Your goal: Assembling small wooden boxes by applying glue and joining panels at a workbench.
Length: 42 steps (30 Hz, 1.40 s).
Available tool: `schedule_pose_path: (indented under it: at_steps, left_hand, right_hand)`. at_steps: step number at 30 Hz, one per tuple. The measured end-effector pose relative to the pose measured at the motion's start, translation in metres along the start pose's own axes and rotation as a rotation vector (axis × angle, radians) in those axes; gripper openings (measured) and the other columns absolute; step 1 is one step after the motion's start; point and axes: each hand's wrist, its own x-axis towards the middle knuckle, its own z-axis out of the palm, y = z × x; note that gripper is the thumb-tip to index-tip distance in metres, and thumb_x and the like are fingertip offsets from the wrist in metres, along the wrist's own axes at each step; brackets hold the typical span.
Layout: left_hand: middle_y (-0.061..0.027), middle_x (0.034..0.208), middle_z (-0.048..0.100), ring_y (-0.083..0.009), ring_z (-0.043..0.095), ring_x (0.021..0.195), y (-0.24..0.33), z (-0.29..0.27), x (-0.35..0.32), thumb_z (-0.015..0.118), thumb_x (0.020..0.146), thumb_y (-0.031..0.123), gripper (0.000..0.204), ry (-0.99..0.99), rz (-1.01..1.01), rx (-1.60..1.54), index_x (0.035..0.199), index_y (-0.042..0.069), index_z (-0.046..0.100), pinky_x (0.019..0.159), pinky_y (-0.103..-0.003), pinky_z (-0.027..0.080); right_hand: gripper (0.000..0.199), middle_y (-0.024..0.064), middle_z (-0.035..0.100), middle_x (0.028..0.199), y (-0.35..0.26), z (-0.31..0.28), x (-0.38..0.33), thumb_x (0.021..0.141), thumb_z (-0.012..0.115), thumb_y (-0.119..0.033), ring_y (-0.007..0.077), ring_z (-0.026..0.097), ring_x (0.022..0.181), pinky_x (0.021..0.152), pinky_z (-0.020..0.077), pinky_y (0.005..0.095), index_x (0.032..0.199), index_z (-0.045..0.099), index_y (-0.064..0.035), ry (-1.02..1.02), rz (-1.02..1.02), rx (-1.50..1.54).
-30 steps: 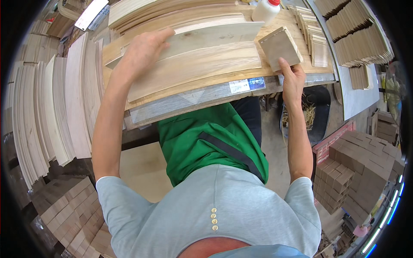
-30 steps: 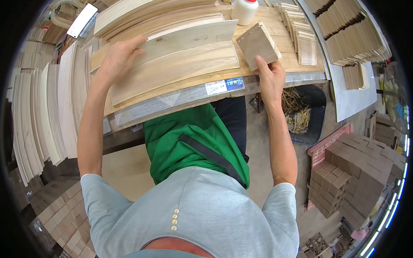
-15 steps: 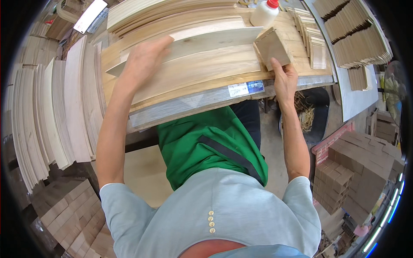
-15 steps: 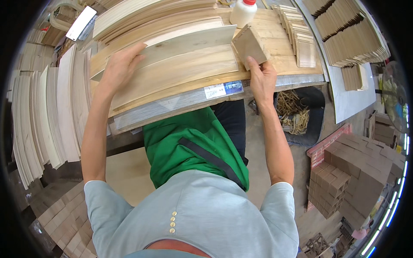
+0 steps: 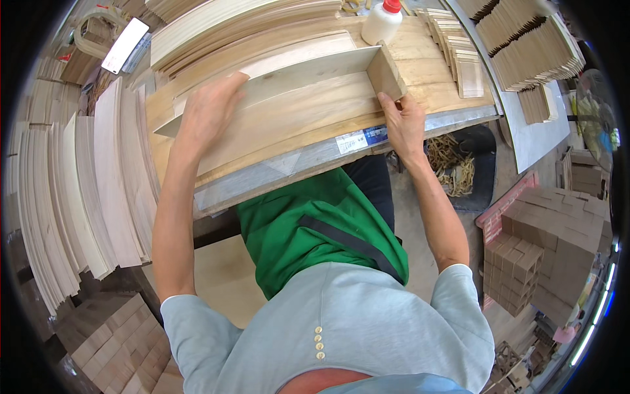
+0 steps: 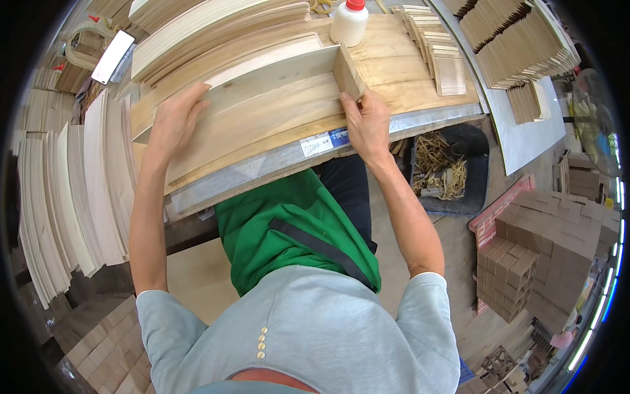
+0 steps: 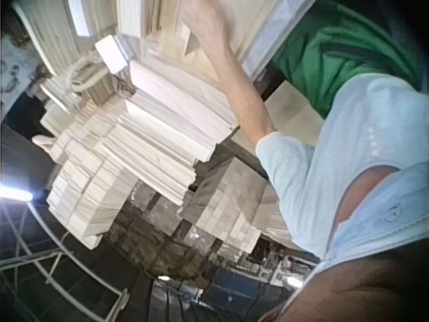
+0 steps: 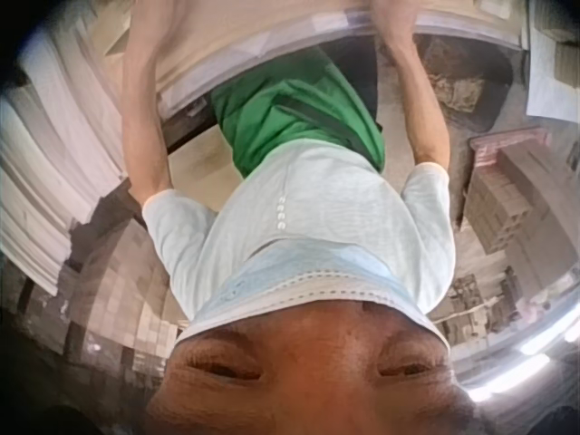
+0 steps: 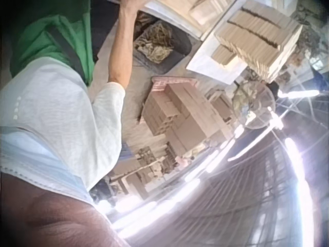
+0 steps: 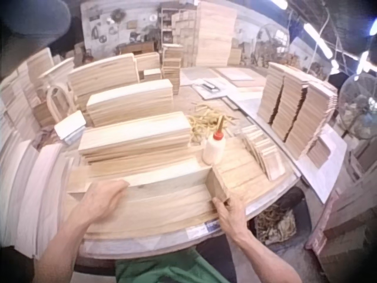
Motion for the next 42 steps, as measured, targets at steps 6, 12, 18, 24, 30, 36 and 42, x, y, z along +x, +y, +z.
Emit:
schedule_pose_path:
  at_steps: [6, 12, 18, 24, 30, 36, 42]
  left_hand:
    - [-0.0223, 0.088, 0.061, -0.0408, 0.058, 0.083, 0.000, 0.003, -0.002, 0.059, 0.086, 0.011, 0.026, 0.053, 0.050, -0.012, 0.110, 0.005, 0.057, 0.069, -0.043, 0.045]
    - [-0.0217, 0.096, 0.062, -0.0387, 0.059, 0.091, 0.009, -0.010, -0.005, 0.059, 0.085, 0.010, 0.030, -0.032, -0.013, 0.018, 0.115, 0.005, 0.056, 0.076, -0.042, 0.046]
    - [-0.0160, 0.113, 0.059, -0.0339, 0.057, 0.103, 0.016, -0.018, -0.008, 0.070, 0.078, 0.019, 0.050, 0.086, -0.009, 0.069, 0.124, 0.008, 0.053, 0.085, -0.040, 0.046]
    - [-0.0170, 0.131, 0.049, -0.0331, 0.047, 0.119, 0.050, -0.016, -0.027, 0.073, 0.077, 0.019, 0.061, 0.351, 0.007, -0.033, 0.131, 0.005, 0.049, 0.098, -0.040, 0.040]
    - [-0.0155, 0.128, 0.051, -0.0330, 0.049, 0.118, 0.090, 0.014, -0.055, 0.076, 0.074, 0.018, 0.062, 0.522, 0.023, -0.187, 0.129, 0.005, 0.050, 0.098, -0.041, 0.041]
    - [-0.0161, 0.129, 0.046, -0.0329, 0.049, 0.112, 0.166, 0.052, -0.052, 0.079, 0.069, 0.026, 0.073, 0.460, 0.129, -0.514, 0.131, 0.002, 0.048, 0.095, -0.041, 0.043]
    - [-0.0145, 0.122, 0.051, -0.0312, 0.053, 0.105, 0.159, 0.067, -0.055, 0.069, 0.076, 0.007, 0.055, 0.623, 0.070, -0.430, 0.128, 0.001, 0.053, 0.089, -0.039, 0.046]
  right_hand:
    - [0.020, 0.0175, 0.054, 0.068, -0.003, 0.004, 0.000, 0.083, 0.065, -0.013, 0.0333, 0.054, 0.065, 0.061, 0.0428, 0.0413, 0.078, 0.055, 0.0033, 0.056, -0.052, 0.029]
    - [0.063, 0.0216, 0.051, 0.128, 0.003, -0.073, 0.020, 0.083, 0.060, -0.009, 0.0269, 0.051, 0.117, 0.096, 0.0423, 0.0371, 0.140, 0.036, -0.0031, -0.273, -0.165, 0.089]
    - [0.090, 0.0290, 0.037, 0.138, 0.104, -0.140, 0.096, 0.073, 0.076, -0.035, 0.0393, 0.036, 0.131, 0.108, 0.0299, 0.0431, 0.139, 0.031, 0.0063, 0.113, -0.089, -0.468]
    - [0.098, 0.0285, 0.051, 0.126, 0.121, -0.153, 0.111, 0.064, 0.078, -0.044, 0.0390, 0.049, 0.120, 0.101, 0.0379, 0.0414, 0.136, 0.035, 0.0066, 0.000, 0.060, -0.701]
    - [0.085, 0.0241, 0.054, 0.125, 0.138, -0.169, 0.103, 0.070, 0.078, -0.035, 0.0350, 0.052, 0.114, 0.099, 0.0376, 0.0411, 0.133, 0.040, 0.0061, 0.261, -0.023, -0.391]
    - [0.064, 0.0155, 0.045, 0.136, -0.036, -0.106, -0.018, 0.088, 0.060, -0.016, 0.0253, 0.047, 0.124, 0.104, 0.0374, 0.0375, 0.142, 0.029, -0.0005, -0.045, 0.175, 0.782]
    - [0.099, 0.0154, 0.035, 0.145, -0.101, -0.014, -0.077, 0.075, 0.077, -0.039, 0.0247, 0.039, 0.130, 0.106, 0.0332, 0.0366, 0.146, 0.021, -0.0003, -0.532, 0.241, 0.903]
